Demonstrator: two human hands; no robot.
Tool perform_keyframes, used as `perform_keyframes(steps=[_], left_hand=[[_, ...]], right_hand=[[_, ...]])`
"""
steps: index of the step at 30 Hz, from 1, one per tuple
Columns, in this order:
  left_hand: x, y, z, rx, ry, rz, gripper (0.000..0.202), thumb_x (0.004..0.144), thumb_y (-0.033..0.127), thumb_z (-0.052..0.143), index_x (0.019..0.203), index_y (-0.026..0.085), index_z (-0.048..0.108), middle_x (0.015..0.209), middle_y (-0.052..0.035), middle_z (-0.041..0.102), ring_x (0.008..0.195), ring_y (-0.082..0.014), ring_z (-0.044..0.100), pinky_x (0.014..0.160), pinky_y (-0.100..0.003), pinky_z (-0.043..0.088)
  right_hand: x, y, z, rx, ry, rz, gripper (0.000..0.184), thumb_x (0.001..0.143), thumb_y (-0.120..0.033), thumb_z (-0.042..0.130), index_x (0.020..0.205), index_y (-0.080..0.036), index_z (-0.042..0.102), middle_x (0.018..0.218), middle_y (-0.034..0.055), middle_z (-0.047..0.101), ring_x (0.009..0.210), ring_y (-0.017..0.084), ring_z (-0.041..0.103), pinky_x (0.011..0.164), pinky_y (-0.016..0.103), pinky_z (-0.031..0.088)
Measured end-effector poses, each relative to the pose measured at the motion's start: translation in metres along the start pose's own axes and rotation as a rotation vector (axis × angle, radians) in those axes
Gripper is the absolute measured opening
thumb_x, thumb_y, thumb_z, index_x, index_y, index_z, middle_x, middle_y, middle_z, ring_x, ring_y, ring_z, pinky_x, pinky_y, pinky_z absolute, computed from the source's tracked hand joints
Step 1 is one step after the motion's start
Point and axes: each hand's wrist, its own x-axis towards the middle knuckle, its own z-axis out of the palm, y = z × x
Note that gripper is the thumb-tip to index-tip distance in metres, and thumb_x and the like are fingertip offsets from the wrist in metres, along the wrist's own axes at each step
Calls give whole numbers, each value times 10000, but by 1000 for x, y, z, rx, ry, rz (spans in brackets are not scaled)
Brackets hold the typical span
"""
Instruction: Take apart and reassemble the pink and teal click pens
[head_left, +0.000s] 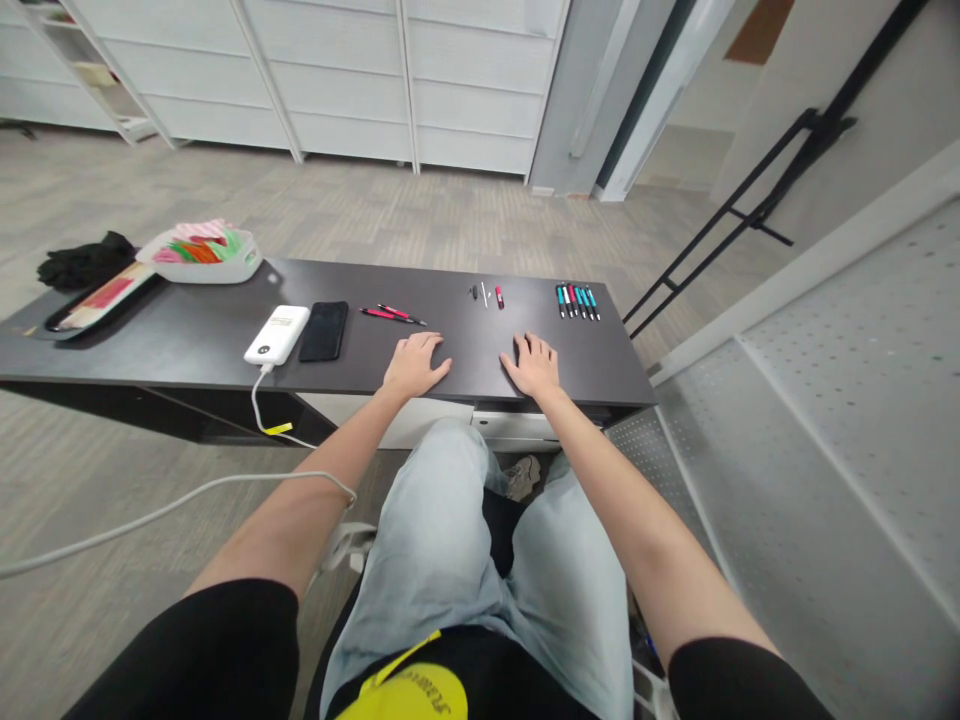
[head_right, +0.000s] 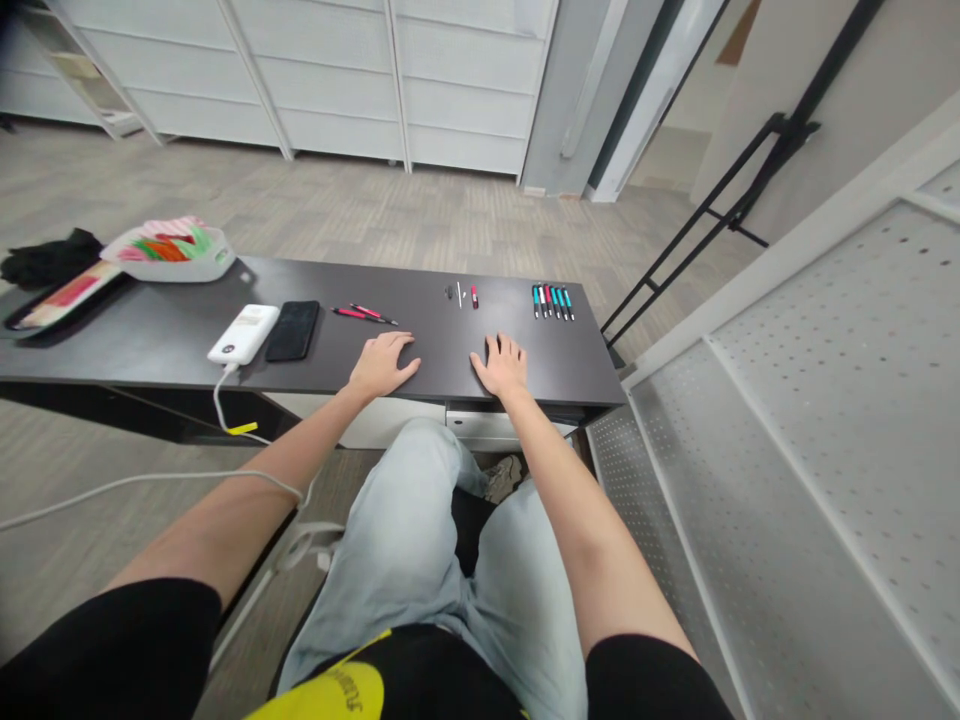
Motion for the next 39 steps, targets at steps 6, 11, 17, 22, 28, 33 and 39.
perform_keyframes(steps=[6, 11, 17, 22, 28, 33, 39], left_hand=[[0, 0, 1, 42, 2, 10, 678, 1166, 520, 615, 1761, 246, 786, 1926, -190, 713, 1830, -471, 602, 1523, -655, 461], [0, -3, 4, 39, 4, 6, 627, 1170, 519, 624, 1742, 319, 787, 1904, -148, 736, 1819, -446, 608, 1523, -647, 464], [0, -4, 5, 40, 3, 10, 623, 1173, 524, 624, 1729, 295, 790, 1886, -178, 742, 1807, -462, 621, 1517, -658, 474], [1, -1, 2, 30, -3, -7, 590, 1167, 530, 638, 1713, 379, 803, 1876, -113, 761, 1813, -445, 618, 1529, -657, 479], [0, -4, 1, 26, 15, -5, 536, 1193, 535, 595, 1628, 397, 876, 1778, -117, 826, 1769, -476, 668, 1496, -676, 511], [47, 9, -5, -53, 57, -23, 491, 1249, 453, 531, 1526, 324, 915, 1581, -153, 910, 1524, -410, 837, 1382, -583, 594], [170, 51, -8, -43, 54, -63, 392, 1241, 329, 639, 1484, 266, 939, 1501, -142, 937, 1446, -383, 823, 1347, -520, 553]], right_hand=[[43, -1, -4, 7, 2, 4, 659, 1308, -464, 547, 1914, -242, 679, 1996, 257, 601, 1788, 487, 599, 1485, 671, 454], [90, -10, 0, 22, -7, -20, 731, 1342, -460, 445, 2048, -289, 525, 2152, 162, 398, 1924, 419, 439, 1545, 629, 353], [116, -21, 3, 2, -45, -119, 660, 1337, -452, 525, 1958, -277, 663, 2108, 161, 492, 1929, 398, 468, 1560, 628, 354], [95, -11, 2, 23, 24, -79, 654, 1313, -377, 501, 1907, -184, 695, 2023, 203, 606, 1861, 405, 552, 1535, 589, 380], [67, 18, -2, 238, 203, 19, 563, 1312, -295, 412, 1622, -210, 874, 1658, 200, 882, 1522, 370, 816, 1360, 506, 569], [78, 21, 3, 348, 224, 97, 437, 1287, -291, 508, 1541, -201, 853, 1537, 203, 933, 1420, 343, 882, 1325, 458, 610], [81, 18, 6, 279, 165, 100, 322, 1244, -276, 597, 1458, -314, 835, 1450, 129, 959, 1358, 341, 903, 1232, 460, 667]])
